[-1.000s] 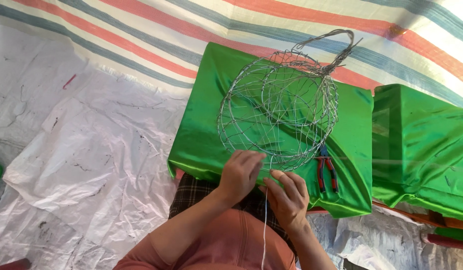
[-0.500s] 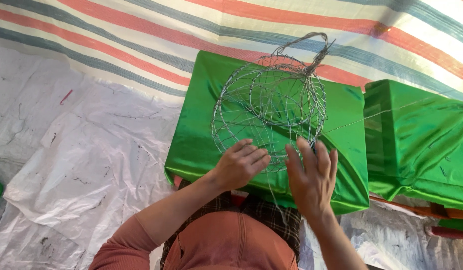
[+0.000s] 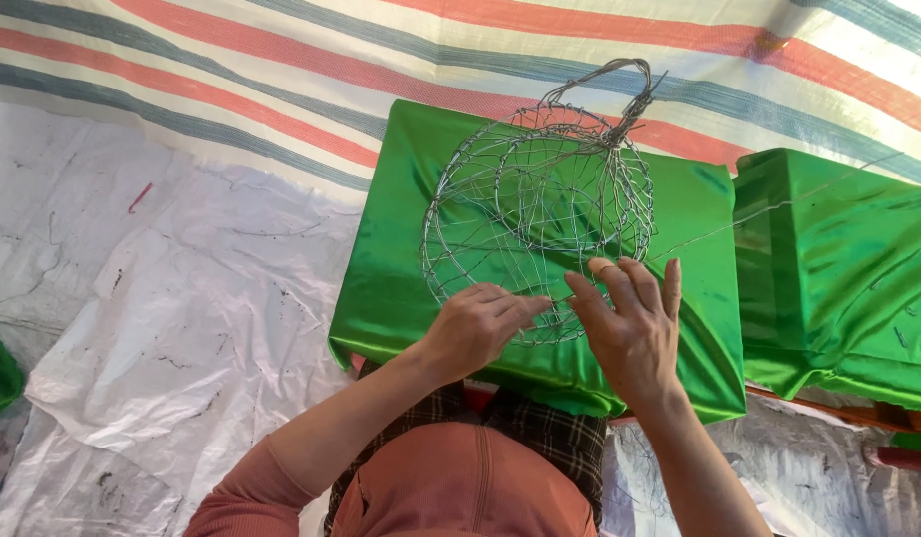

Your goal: The person uses pliers to cut and bend thin metal wire while attaching it to a wire basket frame. They repeatedly wrap the wire around the frame and trim excess wire with pliers. The work is performed on a green-covered surface with a striped tarp in the background.

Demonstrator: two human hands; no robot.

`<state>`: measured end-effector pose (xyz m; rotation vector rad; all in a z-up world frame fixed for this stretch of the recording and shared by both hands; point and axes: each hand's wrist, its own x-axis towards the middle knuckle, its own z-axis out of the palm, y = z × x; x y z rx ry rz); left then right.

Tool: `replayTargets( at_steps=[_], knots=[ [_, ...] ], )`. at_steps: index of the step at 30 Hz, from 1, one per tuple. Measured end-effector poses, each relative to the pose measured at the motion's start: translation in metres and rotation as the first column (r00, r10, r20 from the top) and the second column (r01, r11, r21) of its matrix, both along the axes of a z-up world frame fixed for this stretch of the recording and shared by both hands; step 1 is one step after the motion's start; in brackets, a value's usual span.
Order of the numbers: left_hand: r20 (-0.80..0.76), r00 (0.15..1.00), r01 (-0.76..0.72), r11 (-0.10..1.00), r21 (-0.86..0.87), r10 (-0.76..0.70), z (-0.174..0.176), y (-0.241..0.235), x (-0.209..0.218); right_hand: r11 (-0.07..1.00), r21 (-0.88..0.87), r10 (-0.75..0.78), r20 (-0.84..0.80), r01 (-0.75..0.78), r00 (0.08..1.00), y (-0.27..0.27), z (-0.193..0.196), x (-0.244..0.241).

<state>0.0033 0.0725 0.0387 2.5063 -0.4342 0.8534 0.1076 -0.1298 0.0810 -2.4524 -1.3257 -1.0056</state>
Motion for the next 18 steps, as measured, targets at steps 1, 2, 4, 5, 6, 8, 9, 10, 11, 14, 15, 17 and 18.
replayTargets(
  at_steps=[1,2,4,5,6,8,9,10,11,14,15,17,18],
  knots=[
    [-0.016,1.0,0.003,1.0,0.001,-0.003,-0.002,0.0,0.0,0.999,0.032,0.03,-0.015,-0.029,0.999,-0.001,-0.001,0.004],
    [-0.017,1.0,0.003,1.0,0.001,-0.003,-0.009,0.0,0.001,0.999,0.032,0.03,-0.016,-0.029,0.999,-0.01,-0.001,0.009],
    [-0.005,1.0,-0.012,1.0,0.007,0.012,-0.024,0.0,0.003,0.972,0.23,0.061,-0.06,-0.045,0.996,-0.027,-0.002,0.019],
    [-0.006,1.0,-0.013,1.0,0.006,0.013,-0.022,0.0,0.003,0.972,0.23,0.062,-0.062,-0.046,0.996,-0.038,0.001,0.024],
    [0.002,1.0,-0.019,1.0,0.01,0.019,-0.02,0.0,0.003,0.949,0.314,0.028,-0.077,-0.003,0.997,-0.048,0.004,0.029],
    [0.011,1.0,-0.023,1.0,0.014,0.023,-0.018,0.0,0.002,0.918,0.395,-0.006,-0.094,0.043,0.996,-0.064,0.006,0.034],
    [0.005,1.0,-0.024,0.999,0.025,0.024,-0.018,0.0,0.002,0.884,0.459,-0.006,-0.183,0.091,0.983,-0.069,0.005,0.033],
    [0.001,1.0,-0.024,0.999,0.038,0.024,-0.017,0.0,0.003,0.843,0.518,0.0,-0.269,0.144,0.963,-0.074,0.004,0.032],
    [0.002,1.0,-0.021,0.999,0.038,0.021,-0.018,0.0,0.003,0.843,0.518,-0.002,-0.268,0.146,0.963,-0.069,0.006,0.029],
    [-0.006,1.0,-0.023,0.999,0.04,0.023,-0.02,0.0,0.004,0.724,0.637,0.197,-0.557,0.263,0.807,-0.051,0.016,0.02],
    [-0.027,0.999,-0.02,0.999,0.05,0.021,-0.019,0.0,0.003,0.683,0.658,0.338,-0.67,0.318,0.662,-0.044,0.023,0.017],
    [-0.047,0.999,-0.018,0.998,0.065,0.021,-0.017,0.003,0.003,0.644,0.667,0.478,-0.733,0.374,0.485,-0.032,0.029,0.016],
    [-0.056,0.998,-0.014,0.998,0.065,0.017,-0.017,0.003,0.003,0.623,0.674,0.547,-0.738,0.397,0.396,-0.028,0.028,0.018]
  ],
)
